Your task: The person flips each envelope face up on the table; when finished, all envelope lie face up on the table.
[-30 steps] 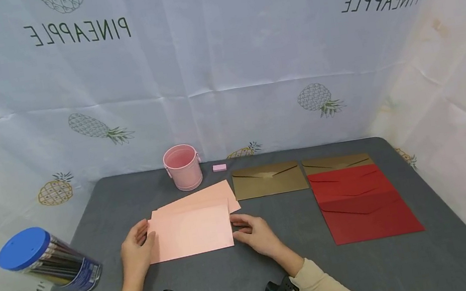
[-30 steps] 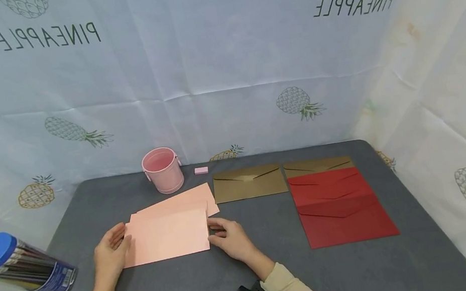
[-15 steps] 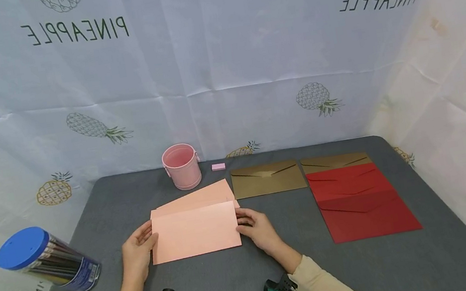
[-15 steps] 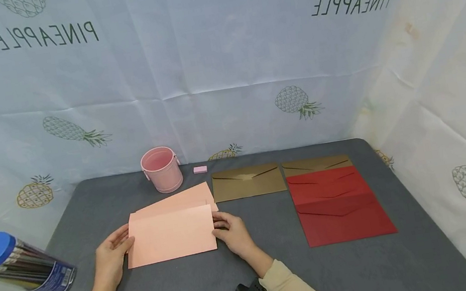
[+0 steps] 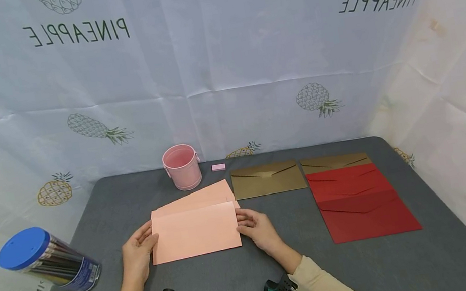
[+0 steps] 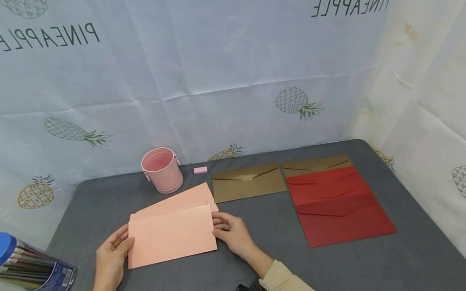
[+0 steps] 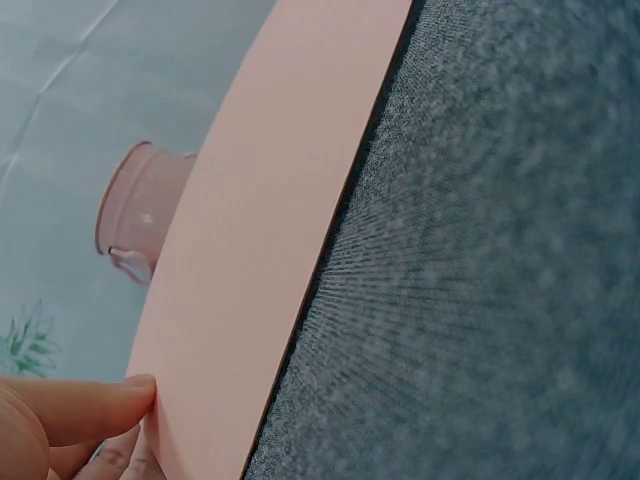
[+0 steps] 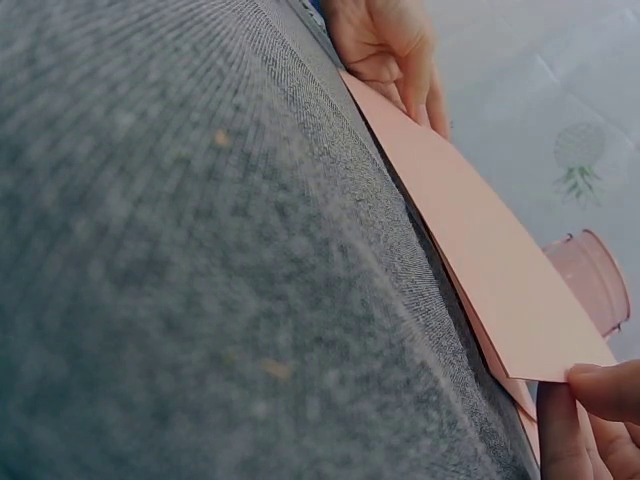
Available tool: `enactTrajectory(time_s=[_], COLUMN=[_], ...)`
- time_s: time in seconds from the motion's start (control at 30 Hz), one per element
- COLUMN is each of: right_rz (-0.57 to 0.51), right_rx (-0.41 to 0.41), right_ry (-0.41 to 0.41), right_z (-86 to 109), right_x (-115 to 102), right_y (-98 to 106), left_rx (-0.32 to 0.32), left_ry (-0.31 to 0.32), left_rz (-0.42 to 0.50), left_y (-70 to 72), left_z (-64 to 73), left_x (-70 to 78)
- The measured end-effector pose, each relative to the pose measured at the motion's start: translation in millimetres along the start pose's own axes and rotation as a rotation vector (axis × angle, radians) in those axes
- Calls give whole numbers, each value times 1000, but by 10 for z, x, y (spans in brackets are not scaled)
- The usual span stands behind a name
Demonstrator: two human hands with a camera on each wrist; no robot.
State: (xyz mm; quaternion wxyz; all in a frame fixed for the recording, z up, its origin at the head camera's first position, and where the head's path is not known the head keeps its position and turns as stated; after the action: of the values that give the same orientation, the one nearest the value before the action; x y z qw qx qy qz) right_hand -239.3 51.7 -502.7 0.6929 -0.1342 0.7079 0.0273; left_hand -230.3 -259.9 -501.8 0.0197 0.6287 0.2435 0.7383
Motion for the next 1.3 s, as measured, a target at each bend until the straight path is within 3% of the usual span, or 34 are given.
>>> enactTrajectory(time_s=[0.2, 0.33, 0.47, 0.57, 0.63, 0.77, 0.83, 0.9, 1.0, 1.13, 1.3], right_rz=[-124, -223, -291, -307, -279, -134, -52, 16, 95, 204, 276], right_rx=[10, 32, 84, 124, 128, 101, 79, 51, -4, -69, -128], right_ry=[-50, -46, 9, 76, 144, 343, 448, 538, 663, 803, 796], right_z=[-6, -7, 0, 23, 55, 153, 211, 262, 324, 391, 381], right_x=[-20, -151, -369, -580, -744, -1060, -1180, -1266, -1368, -1443, -1355], right_y=[35, 67, 103, 115, 93, -46, -146, -244, -363, -449, -466], left_rx=[-15, 47, 161, 212, 193, 52, -5, -21, -4, 42, 103], left_ry=[-6, -91, -250, -411, -542, -781, -845, -892, -929, -933, -871], left_rz=[17, -39, -160, -210, -210, -210, -232, -256, -244, -168, -76], left_y=[-19, -49, -112, -234, -374, -723, -851, -917, -929, -874, -787], left_z=[37, 114, 278, 499, 683, 1058, 1211, 1323, 1423, 1437, 1319], left_x=[90, 297, 654, 1029, 1302, 1726, 1847, 1926, 1997, 2002, 1905])
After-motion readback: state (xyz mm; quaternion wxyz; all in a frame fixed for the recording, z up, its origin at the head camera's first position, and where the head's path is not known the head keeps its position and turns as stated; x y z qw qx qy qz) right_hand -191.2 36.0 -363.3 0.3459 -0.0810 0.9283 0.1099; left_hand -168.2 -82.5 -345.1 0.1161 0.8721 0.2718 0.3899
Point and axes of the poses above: each hand's wrist, its own z-axis away from the middle knuckle, its own y-axis out of the back of the hand, x = y × z, the point moved 7 cm from there along -z, towards the middle knuckle, and after that the axes turned 11 degrees about -z, right-handed, at the moved point
